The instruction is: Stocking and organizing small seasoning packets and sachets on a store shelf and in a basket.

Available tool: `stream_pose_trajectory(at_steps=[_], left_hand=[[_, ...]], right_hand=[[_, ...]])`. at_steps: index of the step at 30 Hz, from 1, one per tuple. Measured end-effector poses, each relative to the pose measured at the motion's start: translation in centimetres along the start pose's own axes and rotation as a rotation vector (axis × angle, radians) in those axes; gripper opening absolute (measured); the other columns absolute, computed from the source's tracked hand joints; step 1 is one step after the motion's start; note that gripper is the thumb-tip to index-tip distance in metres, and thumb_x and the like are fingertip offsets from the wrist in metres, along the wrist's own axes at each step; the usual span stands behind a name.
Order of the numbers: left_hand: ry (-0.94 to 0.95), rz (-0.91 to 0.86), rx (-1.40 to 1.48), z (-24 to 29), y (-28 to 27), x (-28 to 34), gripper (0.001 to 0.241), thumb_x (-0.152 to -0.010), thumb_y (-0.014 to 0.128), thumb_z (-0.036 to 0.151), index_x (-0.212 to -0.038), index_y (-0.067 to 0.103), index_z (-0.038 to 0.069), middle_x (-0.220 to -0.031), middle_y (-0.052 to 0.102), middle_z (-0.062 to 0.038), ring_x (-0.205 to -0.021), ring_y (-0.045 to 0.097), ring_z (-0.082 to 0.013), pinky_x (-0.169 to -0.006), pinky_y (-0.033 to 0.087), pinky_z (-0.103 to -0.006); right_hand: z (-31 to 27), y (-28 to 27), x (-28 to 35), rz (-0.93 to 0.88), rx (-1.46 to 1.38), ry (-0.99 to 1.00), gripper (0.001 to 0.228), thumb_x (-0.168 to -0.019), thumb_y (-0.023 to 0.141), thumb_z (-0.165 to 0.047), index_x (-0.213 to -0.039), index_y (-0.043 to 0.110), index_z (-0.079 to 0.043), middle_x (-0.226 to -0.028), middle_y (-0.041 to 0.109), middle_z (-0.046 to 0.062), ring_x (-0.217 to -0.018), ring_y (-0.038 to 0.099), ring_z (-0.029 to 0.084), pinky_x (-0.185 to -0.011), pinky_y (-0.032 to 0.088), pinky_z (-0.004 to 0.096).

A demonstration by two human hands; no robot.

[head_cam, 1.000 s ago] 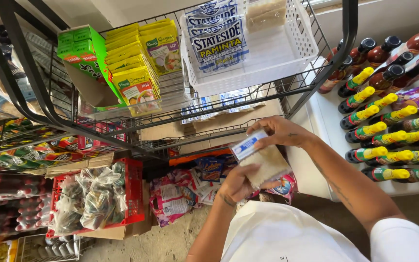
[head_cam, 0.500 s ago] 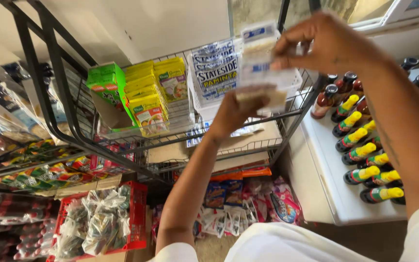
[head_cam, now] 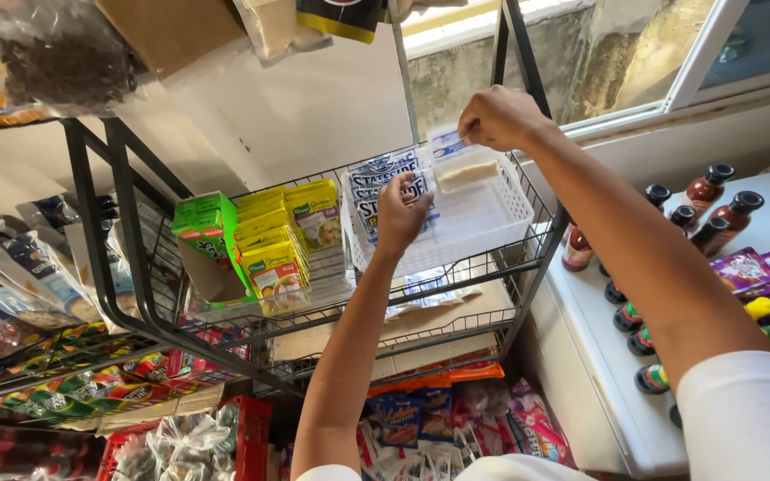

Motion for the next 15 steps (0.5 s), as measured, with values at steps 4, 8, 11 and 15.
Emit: stream_pose_trajectory(at_steps=[4,8,11,15], left_hand=[[0.059,-0.165,-0.124,0.4,4.2,-0.2,0.040,-0.086,0.074,0.028,-0.119,0.074,0.005,-0.109,0.074,-0.019,-0.097,0.074,-0.0254,-0.089,0.060,-0.0347],[0.091,-0.477,-0.240,-3.6,13.9,-0.6,0.039,-0.084,0.062,0.016,-0.121,0.071,0.006,-0.125,0.068,-0.024,-0.115,0.065,-0.0353,-0.104,0.050,-0.0410],[0.132,-0.591,-0.376,-6.8,19.5,-0.9,0.054,-0.080,0.059,0.014,-0.134,0.063,0.007,-0.134,0.058,-0.029,-0.126,0.056,-0.0428,-0.111,0.044,-0.0443],[0.062,-0.705,-0.459,-10.8,23.6,-2.8,0.073,-0.079,0.060,0.022,-0.148,0.047,0.007,-0.147,0.042,-0.033,-0.134,0.044,-0.0514,-0.116,0.035,-0.0476]], right_hand=[[2.1,3.8,-2.5,-0.009,0.038,0.047,0.014,-0.084,0.078,-0.018,-0.095,0.083,-0.025,-0.095,0.079,0.001,-0.084,0.074,0.025,-0.072,0.058,0.040],[2.2,4.9,-3.3,-0.011,0.091,0.135,0.014,-0.081,0.076,-0.015,-0.088,0.083,-0.025,-0.094,0.078,0.002,-0.092,0.072,0.025,-0.076,0.056,0.040],[2.2,5.3,-3.7,0.024,0.208,0.183,0.013,-0.080,0.075,-0.015,-0.087,0.083,-0.023,-0.100,0.075,0.003,-0.103,0.068,0.027,-0.079,0.053,0.041],[1.8,4.8,-3.5,0.140,0.420,0.143,0.012,-0.083,0.071,-0.012,-0.091,0.081,-0.013,-0.112,0.070,0.006,-0.109,0.066,0.029,-0.076,0.053,0.043]])
Point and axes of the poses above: each hand's wrist, its own x-axis away from the middle knuckle, its own y-axis out of the palm, z = x × y, the point moved 9 cm from there along -x, towards the middle knuckle
